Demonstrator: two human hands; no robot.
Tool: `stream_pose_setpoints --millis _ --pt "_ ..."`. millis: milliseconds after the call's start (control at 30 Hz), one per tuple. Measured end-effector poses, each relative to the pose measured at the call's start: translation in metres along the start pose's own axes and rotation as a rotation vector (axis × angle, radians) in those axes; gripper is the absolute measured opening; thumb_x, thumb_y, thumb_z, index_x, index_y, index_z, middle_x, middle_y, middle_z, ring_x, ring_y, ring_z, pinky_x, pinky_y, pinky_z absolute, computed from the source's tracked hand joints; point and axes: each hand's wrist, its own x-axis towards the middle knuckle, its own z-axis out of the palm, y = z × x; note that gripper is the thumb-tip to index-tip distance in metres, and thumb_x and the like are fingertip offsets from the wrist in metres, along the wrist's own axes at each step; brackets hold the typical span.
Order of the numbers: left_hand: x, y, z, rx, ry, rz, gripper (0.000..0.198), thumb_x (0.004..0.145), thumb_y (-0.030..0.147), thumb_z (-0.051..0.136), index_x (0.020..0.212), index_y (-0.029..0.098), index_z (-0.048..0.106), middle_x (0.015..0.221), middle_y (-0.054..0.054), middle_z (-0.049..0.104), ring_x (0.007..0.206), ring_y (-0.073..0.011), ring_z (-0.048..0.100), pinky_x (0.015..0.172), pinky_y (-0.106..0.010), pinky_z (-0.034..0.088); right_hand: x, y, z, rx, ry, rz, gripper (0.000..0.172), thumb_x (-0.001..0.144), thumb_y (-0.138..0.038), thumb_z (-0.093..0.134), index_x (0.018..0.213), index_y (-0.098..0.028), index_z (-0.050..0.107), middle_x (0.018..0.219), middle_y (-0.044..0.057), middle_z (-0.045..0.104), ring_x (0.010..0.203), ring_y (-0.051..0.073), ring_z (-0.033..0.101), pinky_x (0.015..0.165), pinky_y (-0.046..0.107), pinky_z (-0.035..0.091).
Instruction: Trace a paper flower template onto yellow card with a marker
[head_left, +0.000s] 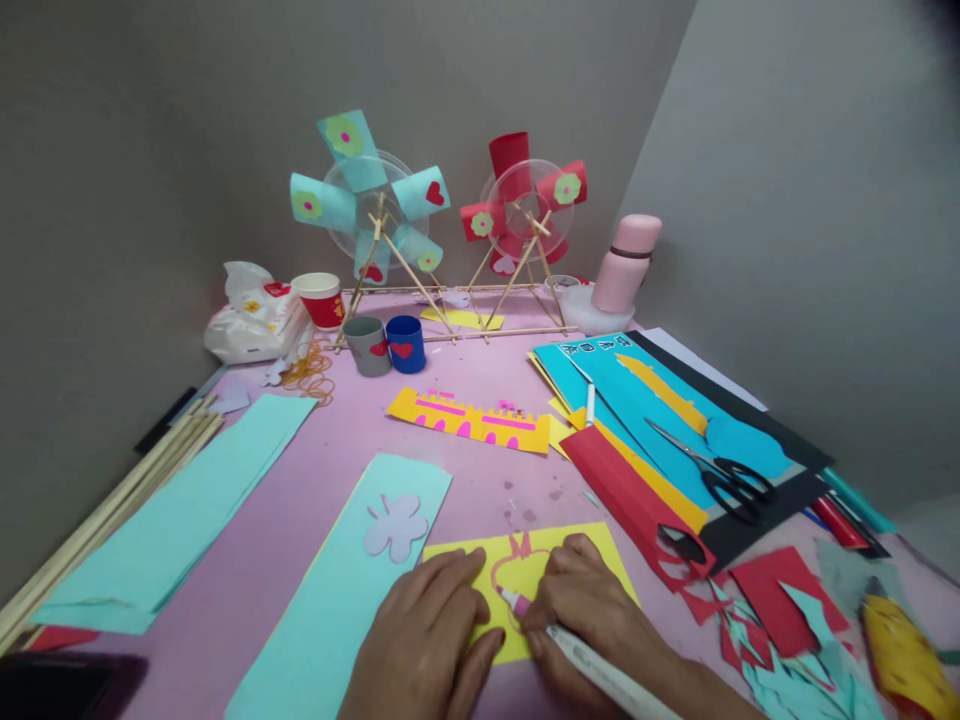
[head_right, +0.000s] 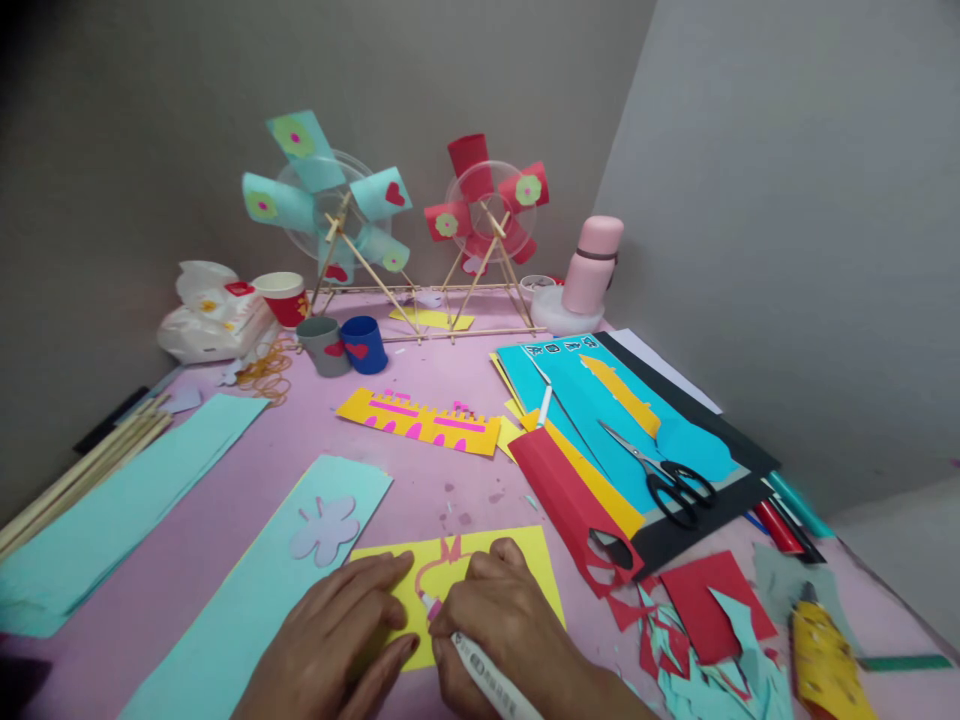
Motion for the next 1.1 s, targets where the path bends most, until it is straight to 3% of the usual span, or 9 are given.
stream_pose_setpoints --millis 1100 --pt "0.0004 -0.0008 0.0 0.015 0.007 0.013 0.007 0.079 0.02 0.058 0.082 0.023 0.052 0.106 -0.006 0.069 0.099 -0.0206 0.063 0.078 -0.032 0.055 -0.0023 0.0014 -0.0072 0.026 0.022 0.016 0.019 0.07 -0.003 0.045 0.063 -0.021 0.044 0.052 -0.006 0.044 0.049 0.01 0.045 0.055 0.027 0.035"
